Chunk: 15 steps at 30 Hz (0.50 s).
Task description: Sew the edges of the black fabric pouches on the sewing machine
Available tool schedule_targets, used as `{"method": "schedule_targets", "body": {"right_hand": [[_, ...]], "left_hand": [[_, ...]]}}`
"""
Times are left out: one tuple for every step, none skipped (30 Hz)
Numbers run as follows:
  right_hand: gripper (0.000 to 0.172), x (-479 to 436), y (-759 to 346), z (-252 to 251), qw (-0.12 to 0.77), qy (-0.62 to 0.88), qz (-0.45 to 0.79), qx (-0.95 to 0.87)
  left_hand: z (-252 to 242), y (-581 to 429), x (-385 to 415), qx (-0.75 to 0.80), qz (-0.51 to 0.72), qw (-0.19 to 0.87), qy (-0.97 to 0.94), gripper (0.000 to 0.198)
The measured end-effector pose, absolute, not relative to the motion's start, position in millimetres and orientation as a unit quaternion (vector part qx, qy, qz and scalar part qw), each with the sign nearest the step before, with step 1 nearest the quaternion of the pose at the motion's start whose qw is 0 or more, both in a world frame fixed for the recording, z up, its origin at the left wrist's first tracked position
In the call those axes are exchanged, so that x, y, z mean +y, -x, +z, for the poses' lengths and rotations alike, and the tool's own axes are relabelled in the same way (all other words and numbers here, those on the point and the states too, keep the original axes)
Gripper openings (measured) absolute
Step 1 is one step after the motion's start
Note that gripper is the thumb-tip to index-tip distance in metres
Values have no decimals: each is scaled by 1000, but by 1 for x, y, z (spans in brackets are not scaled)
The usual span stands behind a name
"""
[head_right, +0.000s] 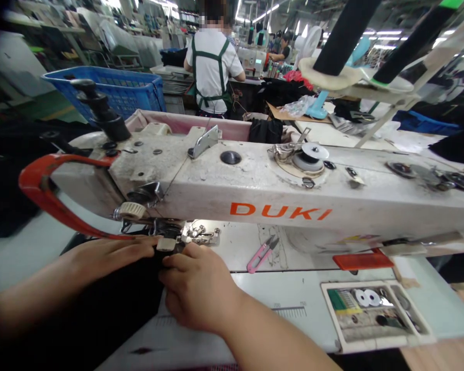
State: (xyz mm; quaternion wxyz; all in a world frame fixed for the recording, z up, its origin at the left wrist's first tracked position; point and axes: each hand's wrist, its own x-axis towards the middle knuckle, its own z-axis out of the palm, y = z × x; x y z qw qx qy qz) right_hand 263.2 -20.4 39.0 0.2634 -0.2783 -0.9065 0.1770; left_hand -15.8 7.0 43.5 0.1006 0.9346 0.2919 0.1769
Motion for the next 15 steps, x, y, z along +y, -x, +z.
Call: {"method": "schedule_targets", "body": {"right_hand": [[22, -21, -262, 39, 258, 276, 180, -908], [21, -22, -262, 40, 254, 277, 180, -909], [20, -22, -261, 40, 250, 279, 177, -910], [19, -23, -261, 41, 247, 282, 174, -911], [18, -23, -260, 41, 246, 282, 170, -912], [18, -23, -260, 41, 246, 282, 166, -912], [17, -23, -260, 41, 247, 282, 164, -912], [16, -23, -260, 40, 247, 284, 163, -912], [16, -23, -260, 40, 247, 286, 162, -911], [16, -22, -260, 39, 248, 291, 162, -910], [18, -22, -260, 38, 250, 293, 165, -908], [19, -22, -260, 38, 252, 297, 169, -906], [20, -22, -260, 38, 254, 303, 173, -902], [19, -23, -260, 38, 256, 318, 176, -896], [16, -25, -259, 38, 256, 345, 179, -885]], "left_hand": [[43, 11, 6, 282, 172, 98, -939, 53], [43, 6, 3, 273, 164, 91, -944, 52], [44, 0, 0, 266, 152, 87, -948, 52], [46, -6, -4, 266, 136, 85, -950, 53], [48, -11, -7, 270, 114, 84, -952, 54], [51, -16, -10, 274, 90, 81, -954, 55], [53, -19, -11, 276, 69, 76, -956, 56], [55, -22, -10, 278, 55, 68, -957, 56], [55, -24, -8, 280, 49, 60, -957, 57], [54, -24, -6, 284, 49, 52, -956, 57], [52, -23, -4, 286, 55, 47, -955, 58], [50, -21, -3, 290, 63, 45, -954, 59], [48, -16, -5, 301, 73, 42, -950, 59], [46, -8, -8, 322, 85, 34, -942, 57], [44, 3, -15, 351, 104, 19, -930, 56]]}}
